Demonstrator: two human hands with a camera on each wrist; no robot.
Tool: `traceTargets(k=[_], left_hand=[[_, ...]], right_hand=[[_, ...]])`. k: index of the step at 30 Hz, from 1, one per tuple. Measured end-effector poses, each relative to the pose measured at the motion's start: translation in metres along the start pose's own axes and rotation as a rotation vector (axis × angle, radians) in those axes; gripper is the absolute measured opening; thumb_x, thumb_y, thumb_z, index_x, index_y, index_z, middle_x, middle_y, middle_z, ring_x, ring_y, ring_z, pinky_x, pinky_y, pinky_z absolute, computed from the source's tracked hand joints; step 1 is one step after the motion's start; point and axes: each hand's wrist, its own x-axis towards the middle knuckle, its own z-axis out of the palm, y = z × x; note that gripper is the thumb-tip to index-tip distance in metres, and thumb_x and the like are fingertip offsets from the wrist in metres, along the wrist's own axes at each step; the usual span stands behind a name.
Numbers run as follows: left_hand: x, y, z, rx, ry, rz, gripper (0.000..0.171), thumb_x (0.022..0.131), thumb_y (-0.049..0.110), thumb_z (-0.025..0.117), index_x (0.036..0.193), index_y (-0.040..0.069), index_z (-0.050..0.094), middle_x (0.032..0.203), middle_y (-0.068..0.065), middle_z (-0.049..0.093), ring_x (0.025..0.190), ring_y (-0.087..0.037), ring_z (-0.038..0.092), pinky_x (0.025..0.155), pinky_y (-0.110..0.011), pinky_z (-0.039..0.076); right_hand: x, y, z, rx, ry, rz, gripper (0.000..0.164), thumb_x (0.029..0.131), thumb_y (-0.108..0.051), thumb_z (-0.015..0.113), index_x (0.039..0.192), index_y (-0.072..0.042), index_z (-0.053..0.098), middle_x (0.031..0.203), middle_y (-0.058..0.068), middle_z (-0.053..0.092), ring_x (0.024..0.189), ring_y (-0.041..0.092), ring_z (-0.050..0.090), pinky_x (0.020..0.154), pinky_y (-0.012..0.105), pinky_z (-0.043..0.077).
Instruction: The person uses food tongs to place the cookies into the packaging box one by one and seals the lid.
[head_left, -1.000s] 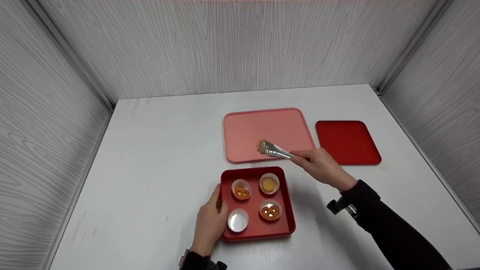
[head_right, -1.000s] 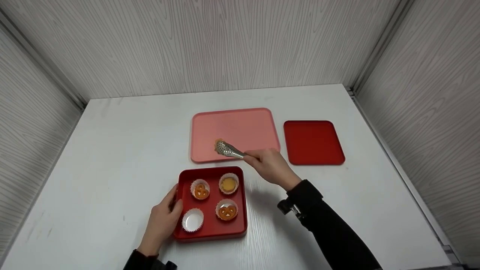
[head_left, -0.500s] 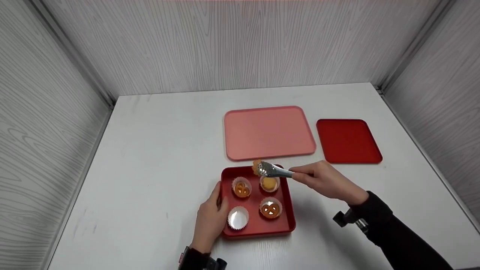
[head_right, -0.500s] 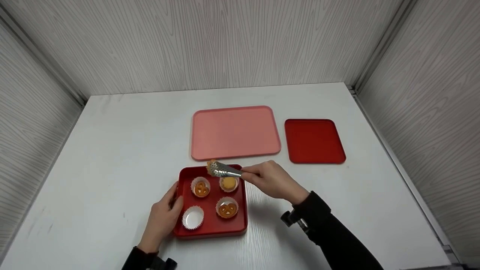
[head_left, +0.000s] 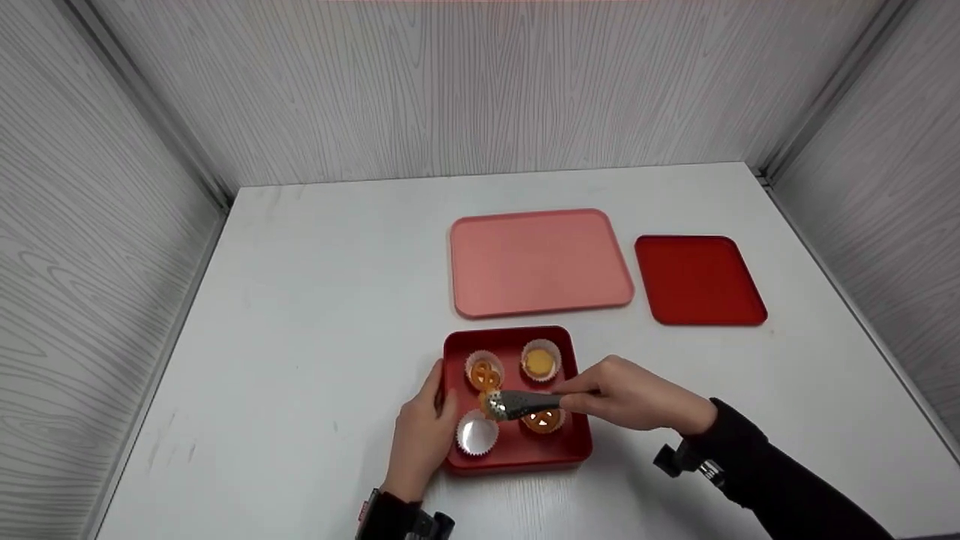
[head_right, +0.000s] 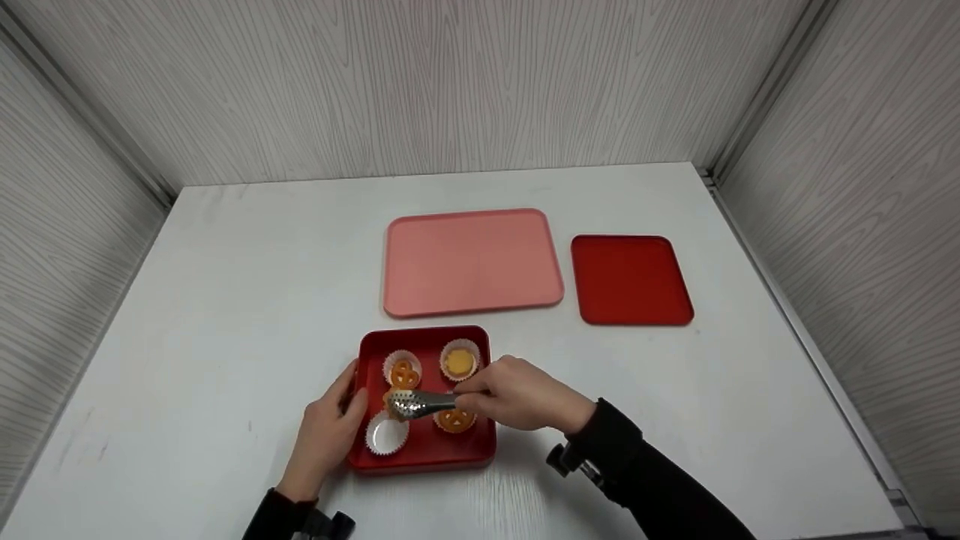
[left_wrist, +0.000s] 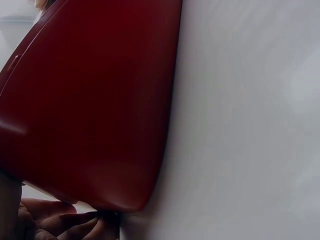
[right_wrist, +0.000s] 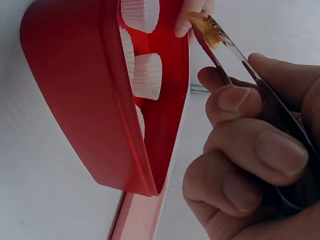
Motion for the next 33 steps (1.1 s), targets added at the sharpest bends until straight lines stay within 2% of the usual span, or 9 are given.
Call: traceTargets(k=[2,7,12,17,22,24,30,33], left_hand=[[0.000,0.000,0.000,-0.006,0.004,0.010,0.051,0.093,0.024,0.053,0.142,0.014,0.041,0.132,-0.005,0.053,0.117,-0.019,0.051,0.095,-0.041,0.042],[-0.001,0.000,-0.001,0.000,0.013,0.032,0.050,0.093,0.023,0.053,0.141,0.013,0.042,0.129,-0.008,0.054,0.114,-0.022,0.053,0.093,-0.043,0.042],[-0.001,0.001,-0.001,0.008,0.011,0.038,0.050,0.093,0.021,0.053,0.141,0.011,0.041,0.129,-0.010,0.054,0.114,-0.025,0.053,0.093,-0.045,0.042],[-0.001,0.002,-0.001,0.000,0.001,0.010,0.052,0.093,0.023,0.053,0.142,0.013,0.040,0.132,-0.007,0.052,0.118,-0.023,0.050,0.095,-0.044,0.041],[-0.001,0.001,0.001,0.000,0.000,0.000,0.052,0.093,0.024,0.053,0.143,0.015,0.040,0.132,-0.006,0.053,0.117,-0.021,0.051,0.095,-0.043,0.041],[-0.001,0.001,0.001,0.001,0.005,0.000,0.052,0.093,0.024,0.054,0.142,0.016,0.040,0.131,-0.006,0.053,0.116,-0.021,0.051,0.095,-0.043,0.041],[0.000,0.001,0.003,-0.004,-0.001,0.012,0.052,0.093,0.024,0.053,0.142,0.014,0.040,0.132,-0.007,0.052,0.117,-0.020,0.050,0.095,-0.042,0.041],[0.001,0.001,0.004,-0.002,-0.004,0.013,0.052,0.093,0.024,0.053,0.142,0.013,0.040,0.132,-0.008,0.052,0.117,-0.021,0.050,0.095,-0.042,0.041]], right_hand=[[0.002,-0.002,0.003,-0.009,-0.012,-0.012,0.023,0.094,-0.030,0.055,0.109,-0.022,0.071,0.060,-0.016,0.048,0.050,0.001,0.031,0.046,0.019,0.026],[0.009,-0.008,0.008,-0.020,-0.039,-0.028,0.019,0.093,-0.029,0.056,0.102,-0.022,0.072,0.066,-0.019,0.056,0.050,0.000,0.035,0.044,0.019,0.028],[0.015,-0.011,0.014,-0.052,-0.067,-0.006,0.014,0.092,-0.029,0.058,0.091,-0.027,0.071,0.062,-0.019,0.051,0.052,-0.001,0.039,0.046,0.019,0.032],[0.021,-0.012,0.019,-0.087,-0.090,-0.021,0.013,0.092,-0.026,0.058,0.087,-0.027,0.070,0.063,-0.011,0.057,0.053,-0.001,0.042,0.049,0.020,0.034],[0.024,-0.013,0.022,-0.097,-0.111,-0.035,0.015,0.091,-0.023,0.060,0.092,-0.017,0.073,0.070,0.001,0.065,0.056,-0.002,0.043,0.051,0.020,0.036],[0.025,-0.014,0.022,-0.106,-0.111,-0.045,0.016,0.091,-0.023,0.060,0.094,-0.014,0.073,0.068,-0.002,0.063,0.055,-0.002,0.043,0.050,0.020,0.037],[0.030,-0.018,0.023,-0.172,-0.103,-0.057,0.016,0.091,-0.025,0.060,0.095,-0.016,0.073,0.067,-0.016,0.055,0.054,-0.002,0.041,0.050,0.020,0.037],[0.032,-0.019,0.024,-0.210,-0.110,-0.064,0.017,0.091,-0.025,0.059,0.095,-0.015,0.073,0.070,-0.013,0.057,0.055,-0.001,0.040,0.053,0.021,0.037]])
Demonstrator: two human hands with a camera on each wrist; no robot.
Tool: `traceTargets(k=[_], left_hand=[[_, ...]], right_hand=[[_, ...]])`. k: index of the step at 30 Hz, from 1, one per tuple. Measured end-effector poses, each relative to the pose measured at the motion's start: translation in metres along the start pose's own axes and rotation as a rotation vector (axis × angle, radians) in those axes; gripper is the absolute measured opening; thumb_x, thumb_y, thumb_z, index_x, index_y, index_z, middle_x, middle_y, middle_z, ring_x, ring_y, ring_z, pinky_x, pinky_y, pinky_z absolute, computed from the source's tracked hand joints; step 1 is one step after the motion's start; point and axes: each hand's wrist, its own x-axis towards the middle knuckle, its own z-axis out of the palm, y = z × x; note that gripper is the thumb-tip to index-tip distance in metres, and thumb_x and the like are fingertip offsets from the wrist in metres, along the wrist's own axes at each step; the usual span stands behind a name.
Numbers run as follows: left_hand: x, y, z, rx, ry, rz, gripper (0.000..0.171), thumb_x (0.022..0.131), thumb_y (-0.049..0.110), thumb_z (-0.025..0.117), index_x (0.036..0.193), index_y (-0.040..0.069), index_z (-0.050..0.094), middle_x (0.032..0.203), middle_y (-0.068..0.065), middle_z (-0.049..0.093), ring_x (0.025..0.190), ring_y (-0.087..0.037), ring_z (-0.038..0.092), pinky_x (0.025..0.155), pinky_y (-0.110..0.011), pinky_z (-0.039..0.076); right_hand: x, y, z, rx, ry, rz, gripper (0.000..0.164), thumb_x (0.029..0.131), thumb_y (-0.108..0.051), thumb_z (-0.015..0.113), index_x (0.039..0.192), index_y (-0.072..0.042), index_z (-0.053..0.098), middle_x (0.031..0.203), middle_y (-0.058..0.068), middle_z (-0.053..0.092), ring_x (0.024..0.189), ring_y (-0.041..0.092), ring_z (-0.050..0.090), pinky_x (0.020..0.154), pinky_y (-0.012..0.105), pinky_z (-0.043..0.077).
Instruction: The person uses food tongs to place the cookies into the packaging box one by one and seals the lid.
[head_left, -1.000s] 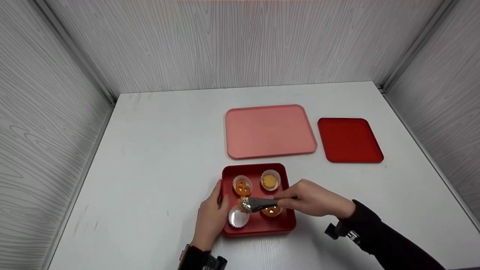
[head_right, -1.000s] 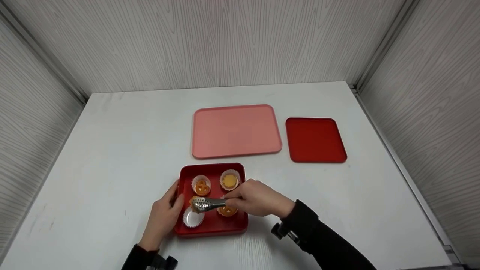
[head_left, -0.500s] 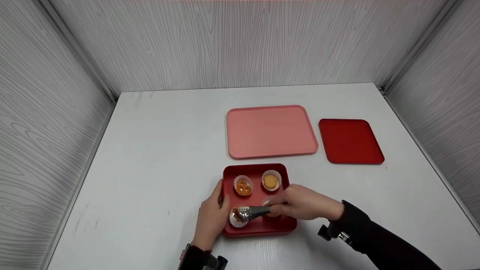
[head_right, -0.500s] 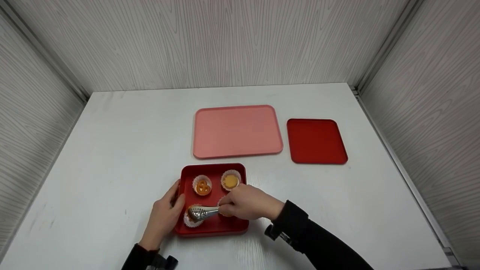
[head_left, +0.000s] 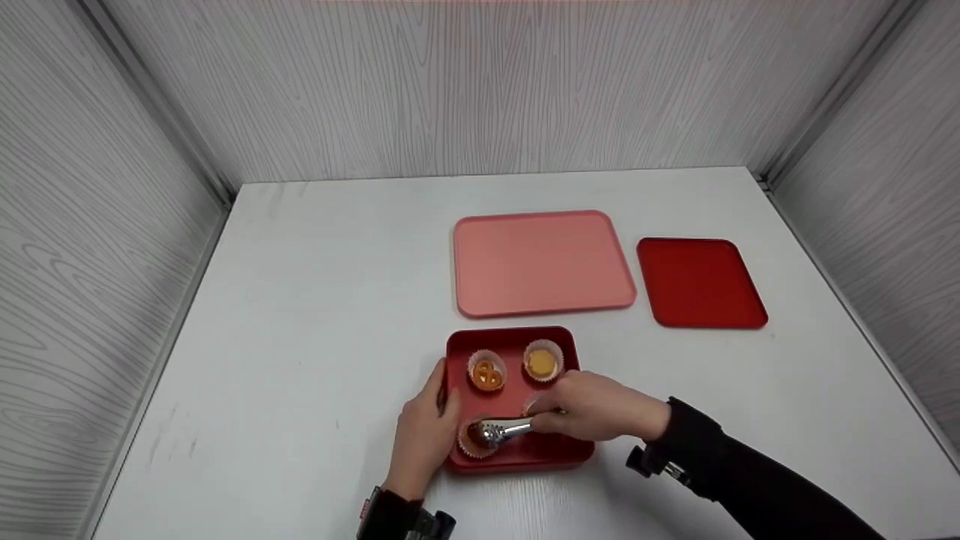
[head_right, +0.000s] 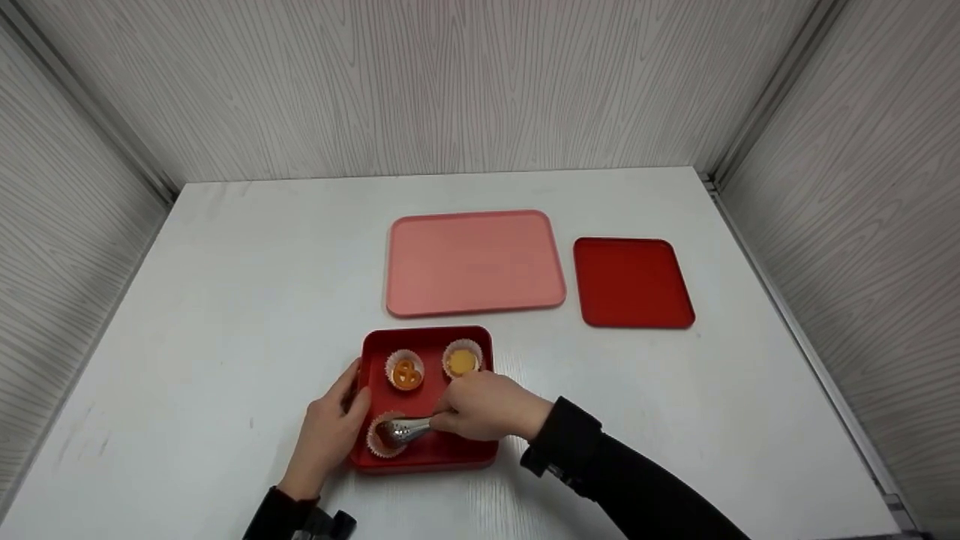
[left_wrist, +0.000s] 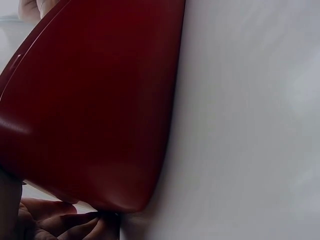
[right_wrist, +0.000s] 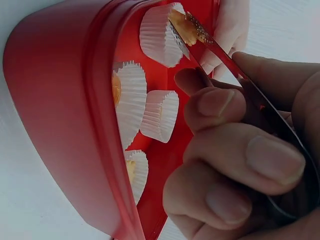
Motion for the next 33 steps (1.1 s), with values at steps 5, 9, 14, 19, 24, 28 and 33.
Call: traceTargets(k=[5,9,14,19,24,28,33], left_hand=[[0.000,0.000,0.001,0.007,0.009,-0.003,0.052,0.093,0.023,0.054,0.142,0.012,0.040,0.132,-0.010,0.052,0.117,-0.024,0.050,0.095,-0.043,0.041],[0.000,0.001,0.001,-0.006,0.012,-0.005,0.052,0.093,0.022,0.054,0.142,0.012,0.041,0.132,-0.009,0.051,0.119,-0.023,0.049,0.096,-0.043,0.040],[0.000,0.000,0.001,-0.010,0.010,0.004,0.052,0.093,0.022,0.055,0.142,0.013,0.040,0.131,-0.008,0.053,0.116,-0.022,0.051,0.095,-0.043,0.041],[0.000,-0.001,0.001,-0.003,0.007,0.018,0.052,0.093,0.023,0.054,0.143,0.015,0.040,0.130,-0.006,0.054,0.113,-0.022,0.053,0.093,-0.042,0.043],[0.000,-0.002,0.001,-0.003,0.009,0.017,0.051,0.093,0.024,0.053,0.142,0.015,0.041,0.130,-0.005,0.054,0.114,-0.020,0.053,0.093,-0.041,0.043],[-0.001,-0.002,0.000,0.001,0.011,0.007,0.050,0.093,0.025,0.052,0.141,0.013,0.042,0.129,-0.005,0.055,0.115,-0.020,0.052,0.094,-0.041,0.042],[-0.001,-0.001,-0.001,0.002,0.009,-0.001,0.050,0.093,0.026,0.052,0.140,0.013,0.043,0.130,-0.006,0.054,0.116,-0.021,0.051,0.095,-0.041,0.041]], right_hand=[[0.002,-0.001,0.001,-0.042,0.003,-0.039,0.019,0.092,-0.024,0.057,0.091,-0.013,0.071,0.067,-0.012,0.052,0.055,-0.001,0.038,0.053,0.021,0.036],[0.001,0.000,-0.002,-0.035,0.009,-0.033,0.015,0.092,-0.025,0.057,0.082,-0.018,0.066,0.060,-0.015,0.042,0.052,-0.001,0.036,0.050,0.020,0.032],[-0.002,0.000,-0.008,-0.012,0.004,0.027,0.016,0.090,-0.028,0.058,0.081,-0.019,0.068,0.059,-0.022,0.048,0.053,-0.003,0.040,0.049,0.020,0.033],[-0.005,0.001,-0.014,-0.018,0.016,0.047,0.015,0.091,-0.029,0.058,0.082,-0.026,0.069,0.064,-0.027,0.056,0.056,-0.004,0.046,0.051,0.020,0.037],[-0.008,0.001,-0.018,-0.031,0.033,0.066,0.015,0.091,-0.031,0.057,0.080,-0.033,0.066,0.061,-0.025,0.052,0.056,-0.003,0.042,0.050,0.020,0.036],[-0.010,0.003,-0.019,-0.020,0.040,0.071,0.013,0.091,-0.032,0.057,0.084,-0.033,0.067,0.062,-0.026,0.053,0.055,-0.003,0.043,0.050,0.021,0.036],[-0.015,0.006,-0.020,-0.002,0.046,0.092,0.014,0.092,-0.035,0.056,0.090,-0.030,0.070,0.062,-0.026,0.055,0.052,-0.003,0.045,0.048,0.020,0.036]])
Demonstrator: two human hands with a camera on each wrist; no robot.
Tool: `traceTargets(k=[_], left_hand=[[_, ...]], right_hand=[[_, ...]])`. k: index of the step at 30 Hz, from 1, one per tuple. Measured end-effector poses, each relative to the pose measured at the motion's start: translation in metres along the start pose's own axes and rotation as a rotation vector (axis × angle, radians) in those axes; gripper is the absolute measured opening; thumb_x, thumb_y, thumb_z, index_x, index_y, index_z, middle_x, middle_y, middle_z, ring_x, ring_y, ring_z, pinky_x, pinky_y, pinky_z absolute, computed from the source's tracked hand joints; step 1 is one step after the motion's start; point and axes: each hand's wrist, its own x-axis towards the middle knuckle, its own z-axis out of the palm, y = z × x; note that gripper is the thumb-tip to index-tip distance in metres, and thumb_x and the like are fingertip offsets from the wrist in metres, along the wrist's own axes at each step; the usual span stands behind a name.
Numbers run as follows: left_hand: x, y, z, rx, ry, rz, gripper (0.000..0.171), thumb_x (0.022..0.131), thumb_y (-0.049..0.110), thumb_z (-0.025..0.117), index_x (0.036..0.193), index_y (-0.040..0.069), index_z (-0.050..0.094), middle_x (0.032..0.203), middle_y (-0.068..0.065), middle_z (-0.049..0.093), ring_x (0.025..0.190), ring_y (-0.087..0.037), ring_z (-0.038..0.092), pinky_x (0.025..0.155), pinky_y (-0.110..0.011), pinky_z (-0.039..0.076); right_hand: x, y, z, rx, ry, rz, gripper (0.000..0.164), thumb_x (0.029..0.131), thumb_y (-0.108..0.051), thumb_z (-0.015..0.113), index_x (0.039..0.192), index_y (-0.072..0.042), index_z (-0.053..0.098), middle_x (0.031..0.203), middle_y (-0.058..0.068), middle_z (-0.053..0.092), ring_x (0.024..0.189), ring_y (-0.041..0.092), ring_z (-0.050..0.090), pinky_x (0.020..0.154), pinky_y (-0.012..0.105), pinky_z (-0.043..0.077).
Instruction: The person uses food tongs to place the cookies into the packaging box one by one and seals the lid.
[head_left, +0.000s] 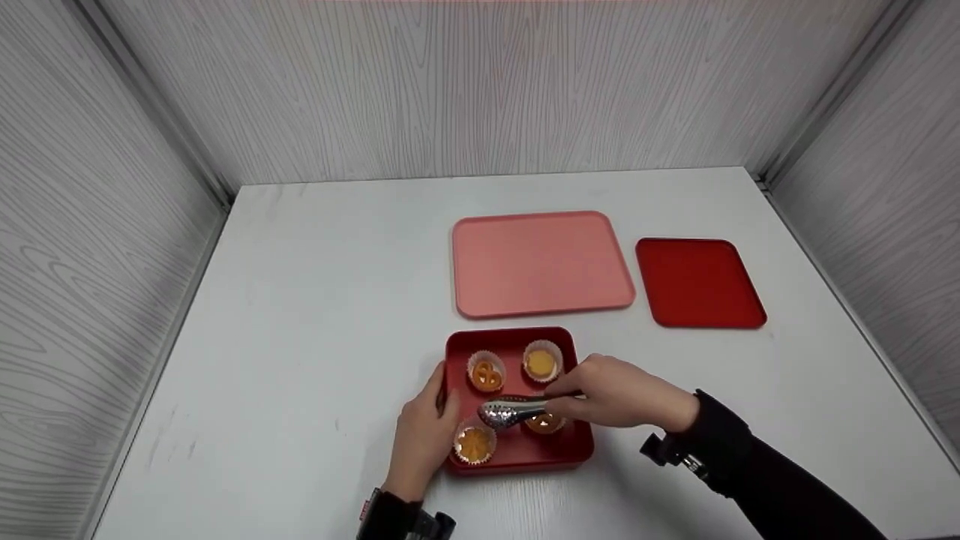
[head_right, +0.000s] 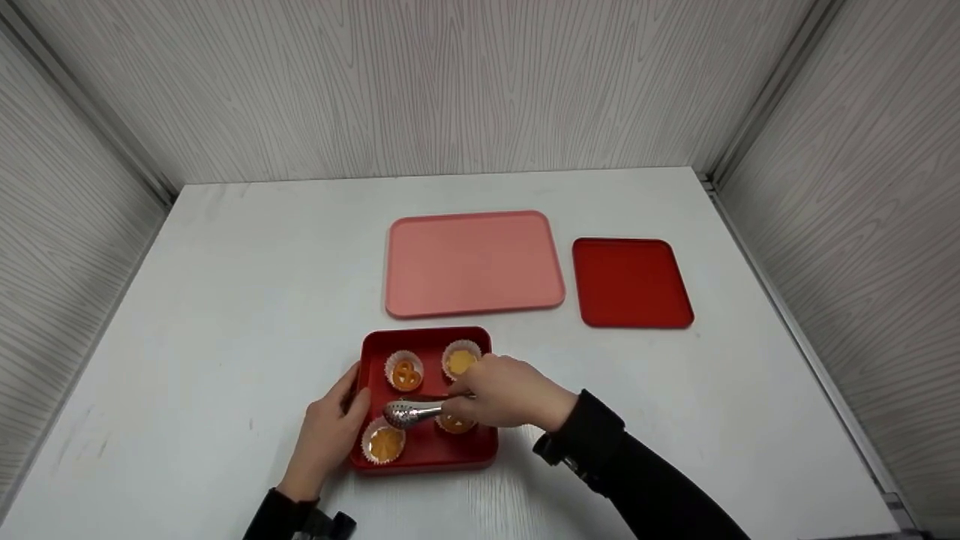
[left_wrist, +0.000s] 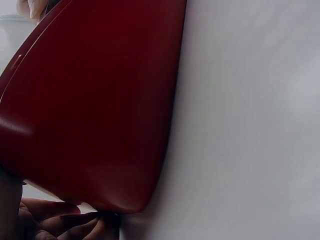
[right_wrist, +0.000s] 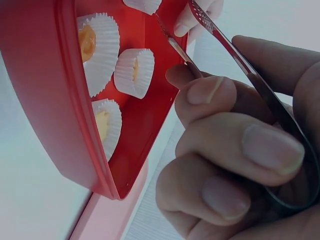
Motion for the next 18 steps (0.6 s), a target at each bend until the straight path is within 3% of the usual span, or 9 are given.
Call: traceTargets(k=[8,18], left_hand=[[0.001,0.000,0.000,-0.032,0.000,-0.004,0.049,0.094,0.027,0.053,0.140,0.013,0.044,0.131,-0.005,0.054,0.118,-0.019,0.049,0.096,-0.041,0.040],[-0.001,0.000,0.000,-0.046,-0.015,0.002,0.049,0.095,0.027,0.051,0.140,0.011,0.043,0.132,-0.008,0.052,0.119,-0.021,0.048,0.096,-0.042,0.040]], right_hand=[[-0.014,0.004,-0.013,0.062,0.036,0.066,0.022,0.091,-0.035,0.057,0.104,-0.025,0.072,0.061,-0.017,0.054,0.051,0.001,0.040,0.046,0.020,0.033],[-0.046,0.024,-0.031,0.101,0.185,0.137,0.016,0.090,-0.039,0.058,0.097,-0.032,0.070,0.066,-0.015,0.054,0.054,0.005,0.041,0.047,0.022,0.034]])
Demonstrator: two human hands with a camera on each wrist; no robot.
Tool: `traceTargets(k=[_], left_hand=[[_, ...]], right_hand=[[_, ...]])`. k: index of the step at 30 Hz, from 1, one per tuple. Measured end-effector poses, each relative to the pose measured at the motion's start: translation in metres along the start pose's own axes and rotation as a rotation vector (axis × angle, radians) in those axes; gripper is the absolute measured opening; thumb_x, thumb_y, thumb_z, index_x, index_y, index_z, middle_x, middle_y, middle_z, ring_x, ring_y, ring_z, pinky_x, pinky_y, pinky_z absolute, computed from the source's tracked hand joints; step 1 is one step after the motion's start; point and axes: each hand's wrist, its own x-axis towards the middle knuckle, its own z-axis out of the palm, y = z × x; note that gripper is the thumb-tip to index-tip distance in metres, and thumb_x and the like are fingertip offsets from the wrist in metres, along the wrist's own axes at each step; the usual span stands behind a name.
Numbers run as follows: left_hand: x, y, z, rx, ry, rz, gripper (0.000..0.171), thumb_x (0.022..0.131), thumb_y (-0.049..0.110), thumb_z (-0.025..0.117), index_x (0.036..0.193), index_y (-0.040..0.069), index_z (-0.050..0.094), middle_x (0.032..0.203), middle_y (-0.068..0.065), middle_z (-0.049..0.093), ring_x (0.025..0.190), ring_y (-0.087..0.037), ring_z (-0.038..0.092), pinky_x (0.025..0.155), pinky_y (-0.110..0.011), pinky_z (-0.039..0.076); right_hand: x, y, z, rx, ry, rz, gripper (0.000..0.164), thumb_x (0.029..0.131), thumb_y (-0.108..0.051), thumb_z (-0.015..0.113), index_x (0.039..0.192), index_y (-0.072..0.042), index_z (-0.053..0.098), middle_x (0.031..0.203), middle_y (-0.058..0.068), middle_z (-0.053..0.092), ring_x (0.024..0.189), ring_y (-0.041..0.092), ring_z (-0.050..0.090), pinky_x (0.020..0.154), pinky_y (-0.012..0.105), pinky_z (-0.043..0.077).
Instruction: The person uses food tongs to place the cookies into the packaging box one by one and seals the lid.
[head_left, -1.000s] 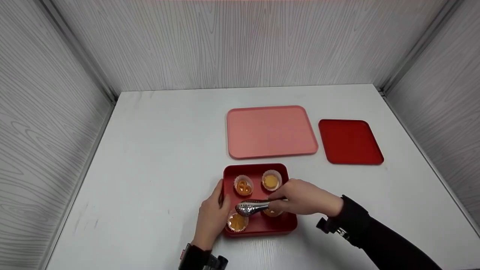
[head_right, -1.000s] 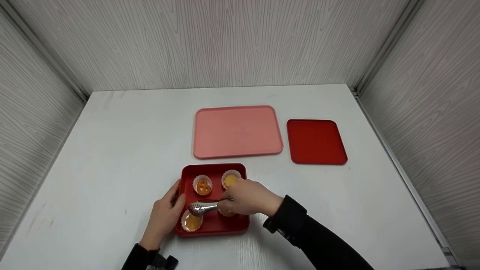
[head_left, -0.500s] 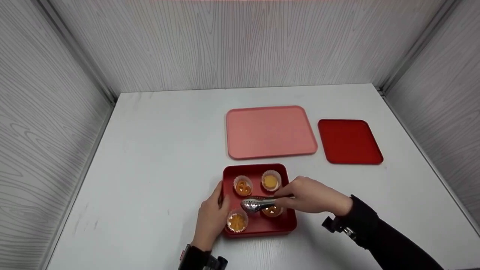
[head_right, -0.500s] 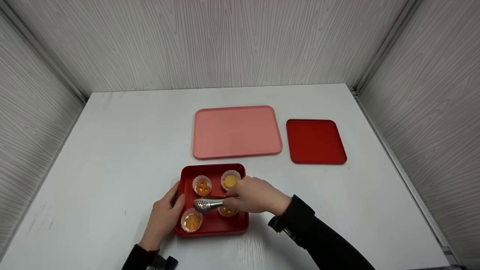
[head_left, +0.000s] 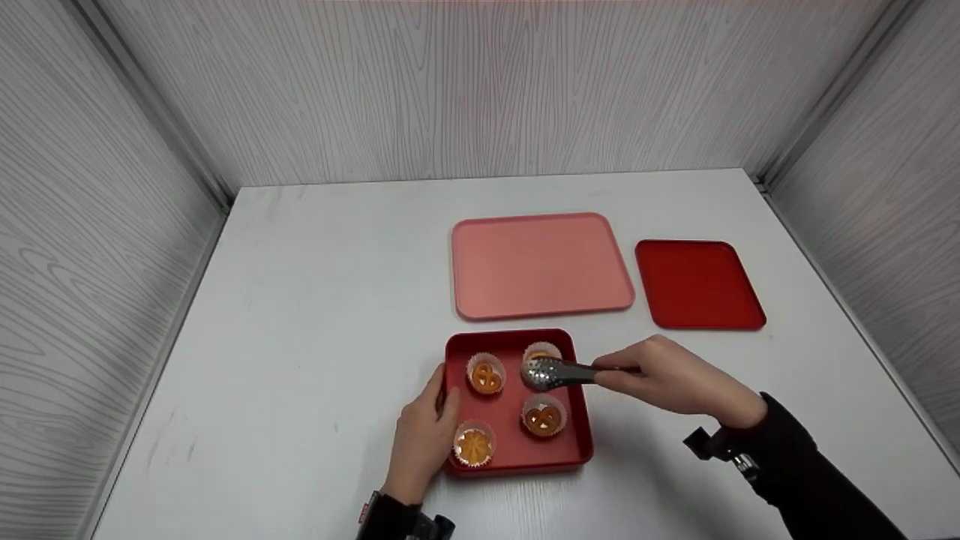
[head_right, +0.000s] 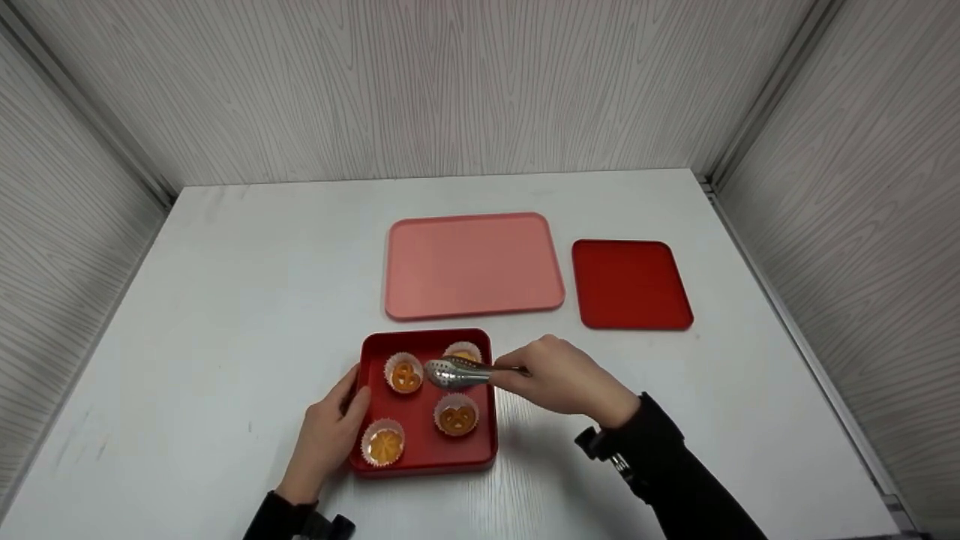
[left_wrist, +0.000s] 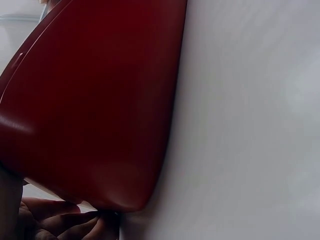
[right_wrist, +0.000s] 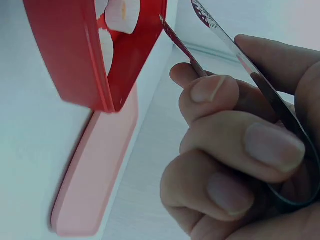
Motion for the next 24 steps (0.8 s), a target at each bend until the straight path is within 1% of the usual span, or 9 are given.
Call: traceTargets(k=[4,6,9,12,15,18,20,24], left_hand=[[0.000,0.001,0.000,0.000,0.002,0.013,0.049,0.095,0.029,0.050,0.140,0.010,0.043,0.132,-0.009,0.052,0.119,-0.022,0.048,0.096,-0.042,0.040],[0.000,0.001,0.000,0.000,0.002,0.015,0.049,0.095,0.028,0.051,0.140,0.009,0.043,0.132,-0.010,0.052,0.120,-0.023,0.048,0.096,-0.043,0.040],[0.000,0.001,-0.001,0.000,0.007,0.004,0.048,0.095,0.026,0.051,0.140,0.011,0.044,0.132,-0.008,0.052,0.119,-0.022,0.048,0.097,-0.042,0.040],[0.001,0.000,-0.001,0.001,0.008,-0.003,0.048,0.095,0.025,0.052,0.140,0.011,0.043,0.132,-0.009,0.052,0.119,-0.022,0.048,0.096,-0.042,0.040],[0.001,0.000,-0.002,0.000,0.008,-0.003,0.048,0.095,0.026,0.052,0.140,0.011,0.044,0.131,-0.010,0.052,0.119,-0.022,0.049,0.096,-0.042,0.040],[0.001,-0.001,-0.002,0.007,0.012,-0.003,0.048,0.095,0.027,0.051,0.140,0.011,0.044,0.131,-0.009,0.052,0.118,-0.022,0.049,0.096,-0.042,0.040],[0.001,-0.002,-0.002,0.008,0.015,-0.001,0.047,0.095,0.026,0.051,0.140,0.011,0.044,0.131,-0.008,0.053,0.118,-0.022,0.049,0.096,-0.042,0.041],[0.002,-0.002,-0.002,0.011,0.015,-0.002,0.048,0.095,0.027,0.051,0.140,0.011,0.044,0.131,-0.007,0.053,0.118,-0.020,0.049,0.096,-0.042,0.040]], right_hand=[[-0.008,0.009,-0.006,0.005,0.086,0.051,0.022,0.089,-0.040,0.059,0.102,-0.027,0.071,0.067,-0.013,0.055,0.057,0.008,0.045,0.048,0.024,0.036],[-0.011,0.014,-0.007,-0.010,0.140,0.074,0.021,0.089,-0.039,0.060,0.102,-0.026,0.071,0.065,-0.011,0.054,0.057,0.009,0.044,0.048,0.024,0.036],[-0.013,0.020,-0.006,-0.055,0.221,0.103,0.015,0.089,-0.035,0.061,0.097,-0.026,0.070,0.061,-0.011,0.050,0.054,0.009,0.041,0.046,0.025,0.034],[-0.013,0.027,-0.003,-0.140,0.292,0.122,0.009,0.089,-0.030,0.062,0.084,-0.025,0.066,0.057,-0.010,0.045,0.052,0.009,0.037,0.045,0.025,0.031],[-0.011,0.034,0.002,-0.229,0.353,0.131,0.015,0.089,-0.026,0.063,0.075,-0.021,0.060,0.055,-0.009,0.042,0.050,0.010,0.036,0.045,0.027,0.031],[-0.010,0.042,0.007,-0.305,0.397,0.142,0.019,0.088,-0.024,0.064,0.071,-0.018,0.056,0.055,-0.007,0.041,0.049,0.012,0.037,0.045,0.028,0.031],[-0.010,0.045,0.011,-0.327,0.414,0.158,0.020,0.087,-0.022,0.064,0.071,-0.016,0.055,0.055,-0.006,0.041,0.049,0.013,0.037,0.044,0.029,0.031],[-0.010,0.051,0.018,-0.352,0.413,0.202,0.023,0.087,-0.019,0.064,0.069,-0.014,0.050,0.055,-0.004,0.039,0.049,0.014,0.036,0.043,0.029,0.029]])
